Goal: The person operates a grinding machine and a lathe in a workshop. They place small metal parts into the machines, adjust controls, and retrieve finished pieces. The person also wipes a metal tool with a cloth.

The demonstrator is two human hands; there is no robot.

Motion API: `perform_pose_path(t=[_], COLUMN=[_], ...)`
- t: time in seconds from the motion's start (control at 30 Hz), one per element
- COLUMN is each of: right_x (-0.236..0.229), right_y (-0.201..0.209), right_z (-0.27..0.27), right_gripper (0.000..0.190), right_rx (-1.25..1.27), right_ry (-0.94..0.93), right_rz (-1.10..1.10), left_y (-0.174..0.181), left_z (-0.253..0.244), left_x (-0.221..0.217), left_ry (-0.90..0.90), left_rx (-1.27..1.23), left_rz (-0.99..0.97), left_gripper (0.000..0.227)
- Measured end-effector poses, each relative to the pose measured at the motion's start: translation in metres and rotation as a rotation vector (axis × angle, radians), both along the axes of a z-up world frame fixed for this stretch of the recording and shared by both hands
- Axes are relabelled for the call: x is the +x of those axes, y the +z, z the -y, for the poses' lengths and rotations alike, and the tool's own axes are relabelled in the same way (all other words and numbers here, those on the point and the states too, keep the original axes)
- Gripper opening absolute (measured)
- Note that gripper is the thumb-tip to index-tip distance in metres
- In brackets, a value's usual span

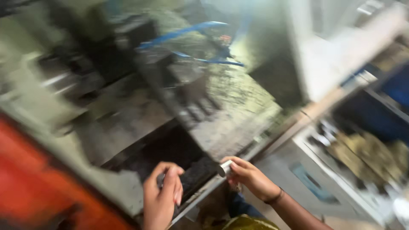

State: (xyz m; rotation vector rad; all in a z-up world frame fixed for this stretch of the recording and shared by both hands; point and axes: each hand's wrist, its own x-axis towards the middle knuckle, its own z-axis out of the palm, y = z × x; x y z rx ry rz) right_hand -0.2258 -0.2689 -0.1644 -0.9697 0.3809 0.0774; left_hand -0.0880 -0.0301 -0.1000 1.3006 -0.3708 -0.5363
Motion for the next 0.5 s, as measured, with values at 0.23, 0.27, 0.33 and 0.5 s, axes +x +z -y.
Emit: perform_pose_path(t=[0.23,0.27,0.33,0.5], right_x=[-0.184,-0.208,-0.253,-0.331], right_y=[-0.106,-0.116,-0.131,-0.153], right_z=[0.066,0.080,0.103,0.163], right_gripper=[0.028,0.030,0.029,0.030], right_rx=[-0.937,-1.075,-1.522,-1.766], right_ry=[-0.838,-0.950,-1.054,-0.955], right_rz=[-0.378,-0.494,-0.739,-1.122], left_y=[-0.149,-0.162,-0.176,-0.187], left_z=[0.135,0.154,0.181,0.232], left_x=[-0.092,-0.108,-0.138,-0.202], left_ry=[-0.414,-0.445,-0.531,-0.601], left_rx=[0.016,0.081,0.194,0.302], left_rz=[-0.937,-0.994,-1.047,-1.058], left_gripper=[0.026,0.026,0.025,0.028])
